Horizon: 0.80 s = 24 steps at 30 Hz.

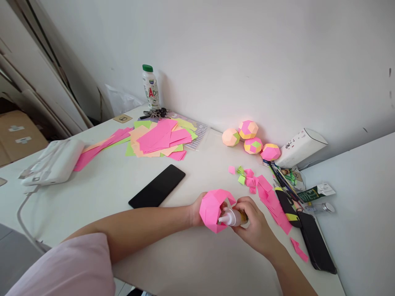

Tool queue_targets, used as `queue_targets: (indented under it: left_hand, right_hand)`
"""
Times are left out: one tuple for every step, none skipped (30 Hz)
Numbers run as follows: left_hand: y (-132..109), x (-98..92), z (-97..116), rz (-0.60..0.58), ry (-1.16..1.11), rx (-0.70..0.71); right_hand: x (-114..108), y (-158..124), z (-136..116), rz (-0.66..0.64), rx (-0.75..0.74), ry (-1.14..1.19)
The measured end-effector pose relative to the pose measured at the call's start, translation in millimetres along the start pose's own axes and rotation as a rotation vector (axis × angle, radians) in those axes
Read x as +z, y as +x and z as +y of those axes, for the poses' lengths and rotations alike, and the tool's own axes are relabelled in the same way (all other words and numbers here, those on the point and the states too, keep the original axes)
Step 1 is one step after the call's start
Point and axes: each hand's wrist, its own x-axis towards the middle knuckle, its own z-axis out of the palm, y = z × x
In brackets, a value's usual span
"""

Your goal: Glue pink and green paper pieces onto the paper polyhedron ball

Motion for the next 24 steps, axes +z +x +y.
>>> queue_targets:
  left_hand:
    - [0,-0.2,0,0.004,-0.001,0.0]
    - [1,-0.8,0,0.007,-0.001,-0.002]
    - [2,-1.8,0,0.01,0.0,-0.005]
    - [3,-3.0,-1,0.012,0.002,-0.009]
    - [4,-4.4,-1,0.013,0.004,-0.013]
    - [5,-5.9,-1,0.014,0.005,-0.017]
    - [5,-7.2,-2,0.015,0.006,-0.021]
    - [6,-8.4,-2,0.015,0.007,-0.024]
    - [6,-9.4,-2,0.015,0.007,-0.026]
    - [6,-10.0,-2,0.014,0.008,-0.026]
    - [6,-10.3,-2,0.014,0.008,-0.027]
    - [6,-10.3,-2,0.014,0.009,-0.026]
    - [5,-10.0,-1,0.014,0.009,-0.025]
    - [5,-9.5,-1,0.015,0.01,-0.024]
    - [5,-8.8,-1,0.016,0.011,-0.025]
    - [5,-7.9,-1,0.019,0.011,-0.026]
    - [4,-7.1,-1,0.022,0.012,-0.028]
    - [4,-6.3,0,0.025,0.012,-0.028]
    - [4,-5.7,0,0.028,0.014,-0.028]
    - [4,-5.3,0,0.031,0.016,-0.026]
    - [5,-5.2,-1,0.035,0.02,-0.023]
    - [5,-5.3,-1,0.039,0.026,-0.02]
    - [5,-5.5,-1,0.042,0.033,-0.016]
    - [6,-5.8,-2,0.043,0.042,-0.009]
  right_hand:
    - [0,0,0,0.003,-0.003,-0.004]
    - [1,0,0,0.007,-0.007,-0.006]
    - [1,1,0,0.011,-0.011,-0.009]
    - [2,1,0,0.015,-0.015,-0.011]
    - [2,1,0,0.02,-0.018,-0.012]
    - [3,1,0,0.022,-0.021,-0.014]
    - [3,1,0,0.026,-0.025,-0.016]
    - [4,2,-1,0.031,-0.027,-0.018]
    - [4,2,-1,0.037,-0.032,-0.019]
    - [5,2,-1,0.044,-0.036,-0.019]
    - [5,2,-1,0.053,-0.04,-0.018]
    - [6,2,-1,0.063,-0.045,-0.018]
    - [7,2,-1,0.072,-0.047,-0.018]
    - [7,2,-1,0.08,-0.047,-0.02]
    - [8,2,0,0.087,-0.046,-0.024]
    - [8,1,0,0.093,-0.043,-0.031]
    - [9,1,0,0.098,-0.04,-0.039]
    - [9,1,1,0.103,-0.036,-0.047]
    - [10,0,1,0.107,-0.031,-0.055]
    - [10,0,1,0.11,-0.028,-0.062]
    - [10,0,1,0.114,-0.026,-0.067]
    - [11,0,1,0.117,-0.025,-0.071]
    - [11,0,1,0.122,-0.026,-0.073]
    - [11,0,1,0.127,-0.027,-0.075]
